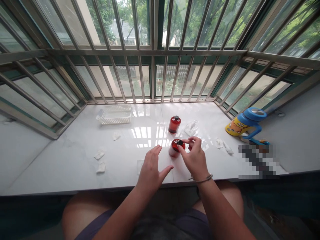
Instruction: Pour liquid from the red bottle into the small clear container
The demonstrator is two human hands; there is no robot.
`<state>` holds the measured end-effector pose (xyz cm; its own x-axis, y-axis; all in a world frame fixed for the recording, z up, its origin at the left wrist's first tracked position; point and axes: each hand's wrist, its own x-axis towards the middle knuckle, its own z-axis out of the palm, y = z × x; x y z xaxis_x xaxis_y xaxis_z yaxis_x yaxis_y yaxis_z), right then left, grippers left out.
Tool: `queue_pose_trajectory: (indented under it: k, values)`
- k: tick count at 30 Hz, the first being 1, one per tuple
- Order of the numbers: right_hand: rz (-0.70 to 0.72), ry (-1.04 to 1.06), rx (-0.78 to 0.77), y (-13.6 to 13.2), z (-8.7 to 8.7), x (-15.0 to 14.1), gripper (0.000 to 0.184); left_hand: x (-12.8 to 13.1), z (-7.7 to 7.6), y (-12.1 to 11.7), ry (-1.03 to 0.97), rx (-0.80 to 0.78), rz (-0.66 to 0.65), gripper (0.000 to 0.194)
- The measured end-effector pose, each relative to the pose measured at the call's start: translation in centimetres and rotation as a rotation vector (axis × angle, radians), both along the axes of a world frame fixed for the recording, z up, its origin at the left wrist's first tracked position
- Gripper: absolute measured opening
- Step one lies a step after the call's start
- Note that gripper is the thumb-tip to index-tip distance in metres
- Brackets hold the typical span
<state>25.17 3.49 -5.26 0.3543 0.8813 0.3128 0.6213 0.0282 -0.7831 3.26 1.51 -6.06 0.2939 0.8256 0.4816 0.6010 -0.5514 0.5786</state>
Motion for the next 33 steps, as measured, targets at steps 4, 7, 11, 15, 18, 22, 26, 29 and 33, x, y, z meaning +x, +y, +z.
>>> queue_pose_trajectory:
  k: [4,7,11,15,18,22,26,29,33]
  values:
    - [-0.034,-0.039,0.026,3.5,-0.3,2.6,0.061,-4.5,-0.7,-1.2,0.057,-0.032,0.108,0.074]
    - [-0.039,-0.032,0.043,5.4,-0.8,3.7,0.062,-7.7,-2.1,-1.6,0.107,-0.082,0.163,0.083]
    - [0.019,-0.051,0.088,5.9,-1.2,4.3,0.062,-10.3,-3.6,-1.4,0.163,-0.2,0.124,0.091]
    - [-0.01,-0.16,0.169,4.9,-2.0,6.5,0.058,-10.8,-4.5,-0.9,0.174,-0.276,0.077,0.076]
    - [-0.208,-0.327,0.107,4.1,-3.6,10.9,0.047,-10.4,-4.9,-0.7,0.161,-0.269,0.074,0.065]
    - [-0.49,-0.518,-0.223,3.1,-6.5,18.1,0.046,-9.4,-5.3,-0.8,0.131,-0.276,0.066,0.064]
    - [-0.566,-0.494,-0.359,2.3,-8.4,22.6,0.044,-7.5,-5.5,-1.2,0.105,-0.281,0.042,0.067]
    - [-0.574,-0.459,-0.406,2.0,-8.7,23.9,0.037,-5.8,-5.4,-1.3,0.086,-0.274,0.017,0.069]
    - [-0.552,-0.418,-0.338,1.3,-8.2,23.9,0.035,-4.4,-5.2,-1.3,0.072,-0.275,0.032,0.071]
